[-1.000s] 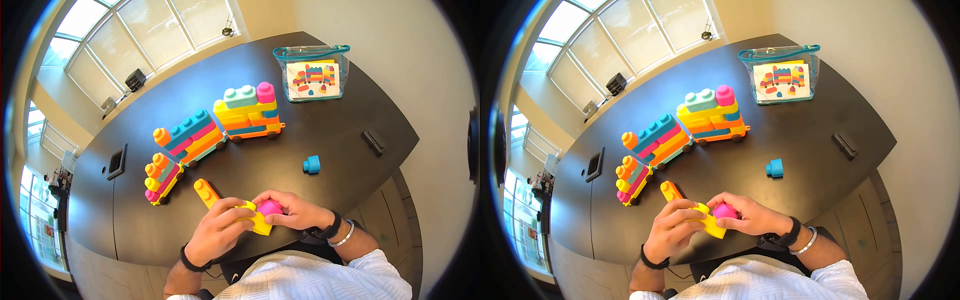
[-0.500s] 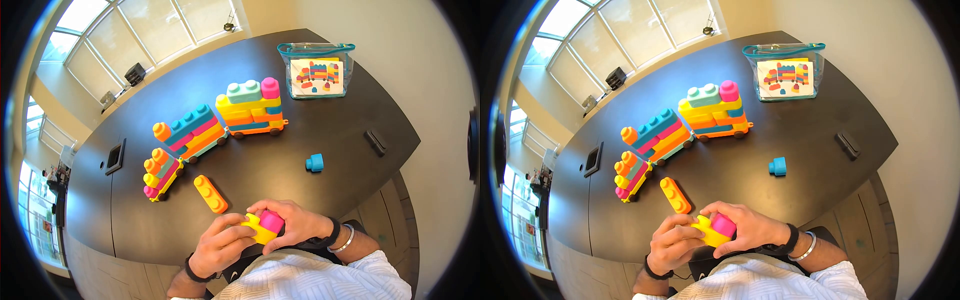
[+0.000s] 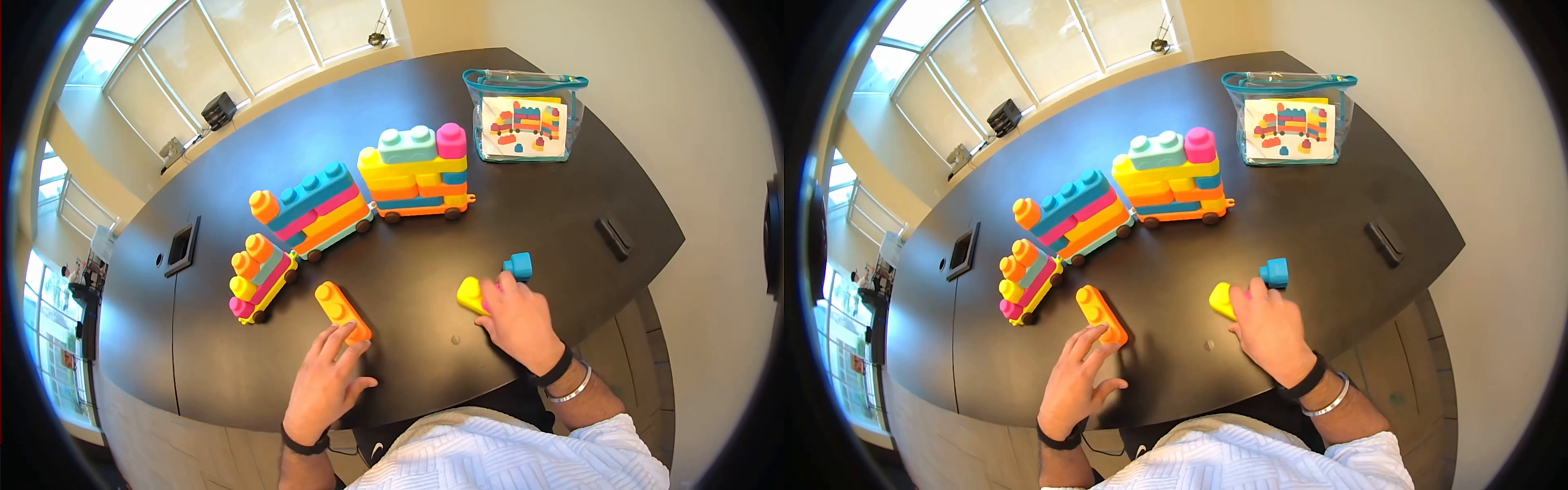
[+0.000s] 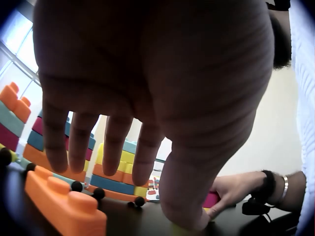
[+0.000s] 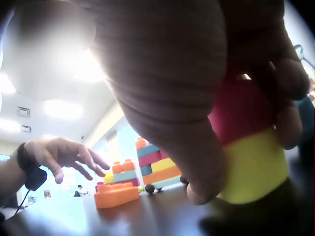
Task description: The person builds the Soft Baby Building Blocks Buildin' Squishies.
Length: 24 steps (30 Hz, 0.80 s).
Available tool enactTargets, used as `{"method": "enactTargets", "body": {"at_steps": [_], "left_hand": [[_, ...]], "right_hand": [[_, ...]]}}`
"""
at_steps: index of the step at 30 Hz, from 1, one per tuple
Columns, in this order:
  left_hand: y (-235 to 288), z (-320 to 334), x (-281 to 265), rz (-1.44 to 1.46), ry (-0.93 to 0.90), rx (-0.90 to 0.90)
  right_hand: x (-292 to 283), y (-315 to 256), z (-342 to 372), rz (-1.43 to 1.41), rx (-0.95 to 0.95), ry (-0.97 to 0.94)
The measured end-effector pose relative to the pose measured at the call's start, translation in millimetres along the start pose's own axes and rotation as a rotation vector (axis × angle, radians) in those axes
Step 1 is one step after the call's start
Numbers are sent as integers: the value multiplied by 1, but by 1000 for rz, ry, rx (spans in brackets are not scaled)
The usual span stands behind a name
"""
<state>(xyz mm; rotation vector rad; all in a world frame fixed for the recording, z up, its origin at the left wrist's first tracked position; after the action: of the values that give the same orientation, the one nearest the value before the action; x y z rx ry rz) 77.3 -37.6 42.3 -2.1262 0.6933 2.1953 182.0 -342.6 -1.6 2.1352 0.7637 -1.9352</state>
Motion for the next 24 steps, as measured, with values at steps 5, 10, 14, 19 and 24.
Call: {"method": "enactTargets", "body": {"at_steps": [5,10,14,19,24], "left_hand": [[-15,7,3,33,-24,-66],[-17,1,20,36,-22,-74],[-20,0,24,56,-27,-119],[-25,0,17,116,55,-116],[-24,16,-6,15,227,-132]], "right_hand": [[-2,-5,-7,60,36,-166],[-6,-15,-10,104,52,-238],[-36,-12,-3,-24,-47,-126],[-68,14,-21,-87,64,53],[-42,58,-33,79,5,1]]}}
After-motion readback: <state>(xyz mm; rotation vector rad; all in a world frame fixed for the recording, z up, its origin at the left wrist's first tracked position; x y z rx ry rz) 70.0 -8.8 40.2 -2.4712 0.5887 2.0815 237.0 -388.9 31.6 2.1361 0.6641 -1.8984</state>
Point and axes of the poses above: each hand's wrist, its own z-axis away from the middle knuckle, its own x-axis out of the palm, y = z × x, the point moved 3 cm from there along -z, towards the middle knuckle, and after that the axes turned 6 degrees about -y, right-handed, at the moved point
